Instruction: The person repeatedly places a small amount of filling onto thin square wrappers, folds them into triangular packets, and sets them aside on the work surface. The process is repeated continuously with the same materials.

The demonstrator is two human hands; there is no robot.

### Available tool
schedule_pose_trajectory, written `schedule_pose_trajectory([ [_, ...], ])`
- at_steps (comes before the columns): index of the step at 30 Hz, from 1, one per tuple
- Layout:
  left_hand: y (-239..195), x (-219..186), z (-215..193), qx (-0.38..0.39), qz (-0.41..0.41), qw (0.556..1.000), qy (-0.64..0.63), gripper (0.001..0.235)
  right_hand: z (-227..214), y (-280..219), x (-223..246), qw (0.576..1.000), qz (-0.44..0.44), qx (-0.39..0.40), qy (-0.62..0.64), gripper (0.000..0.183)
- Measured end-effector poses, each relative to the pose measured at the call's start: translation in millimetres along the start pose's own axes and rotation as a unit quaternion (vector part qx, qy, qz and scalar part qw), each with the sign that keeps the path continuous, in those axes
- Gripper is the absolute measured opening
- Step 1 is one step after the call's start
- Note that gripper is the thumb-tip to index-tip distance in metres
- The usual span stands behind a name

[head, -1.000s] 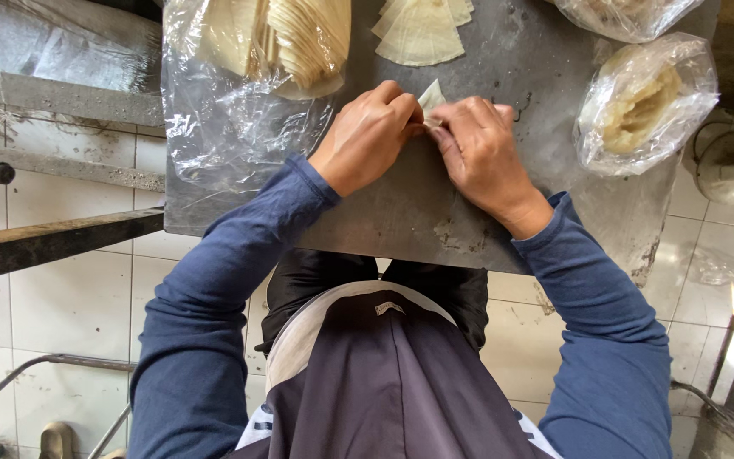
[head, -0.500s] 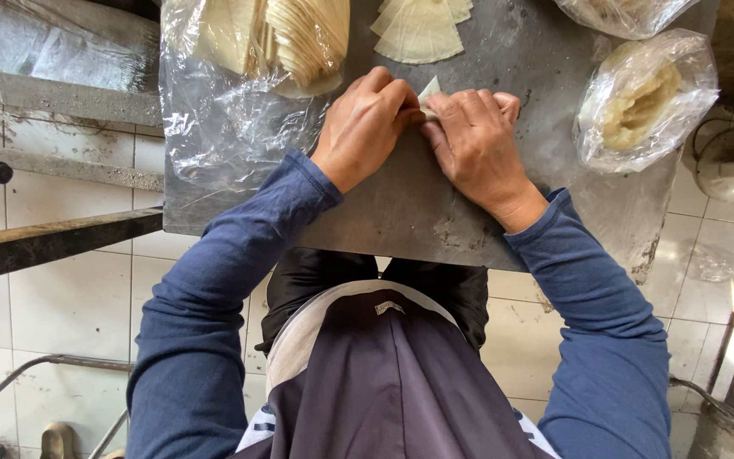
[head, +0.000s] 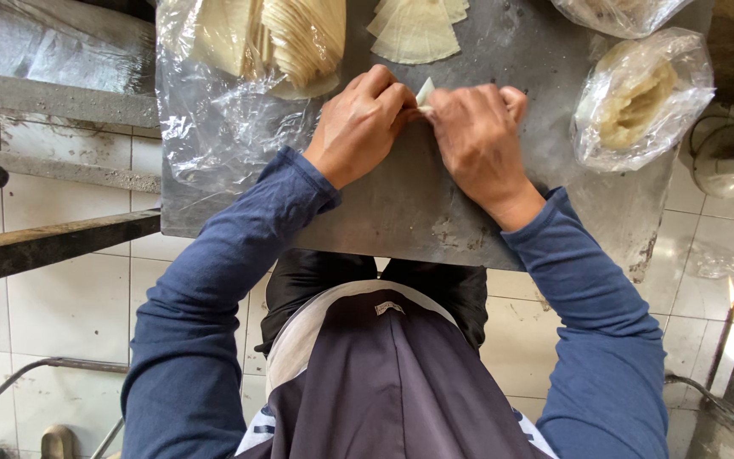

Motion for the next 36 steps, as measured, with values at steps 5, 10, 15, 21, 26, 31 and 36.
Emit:
schedule_pose_trajectory([
  [5,2.4,0.9,1.5,-0.022,-0.054,0.998,-0.036,0.009,1.3,-6.8,10.6,0.991,-0.015,0.069,-0.114,0.042],
  [10,4.0,0.7,-3.1,-0.055,-0.048,0.992,-0.106,0.007,25.4,-0.6,-7.9,0.984,-0.007,0.086,-0.158,0.07],
  [15,2.9,-0.3,-7.5,-0.046,-0.052,0.99,-0.12,0.008,41.7,8.5,-30.0,0.985,0.012,0.086,-0.152,0.082],
  [21,4.5,0.0,-10.3,-0.069,-0.044,0.988,-0.131,0.008,27.9,4.1,-39.2,0.998,0.027,0.059,-0.024,0.068],
  [26,4.8,0.3,-13.2,-0.059,-0.046,0.989,-0.126,0.008,19.9,4.6,-37.4,1.0,0.007,0.019,0.008,0.028],
  [31,7.9,3.7,-14.1,-0.07,-0.05,0.991,-0.107,0.007,30.1,10.8,-41.7,0.999,0.033,-0.023,0.034,0.019],
  [36,7.6,4.5,-12.7,-0.086,-0.045,0.989,-0.111,0.008,27.9,21.9,-40.2,0.997,0.043,-0.051,0.03,0.014],
])
Point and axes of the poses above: each hand's wrist, its own y-axis towards the middle knuckle, its own z-axis out of the palm, x = y × z, the point moved 2 cm from there along y, towards the middle knuckle, and after that the axes turned 15 degrees about -z, right-handed, at the moved point
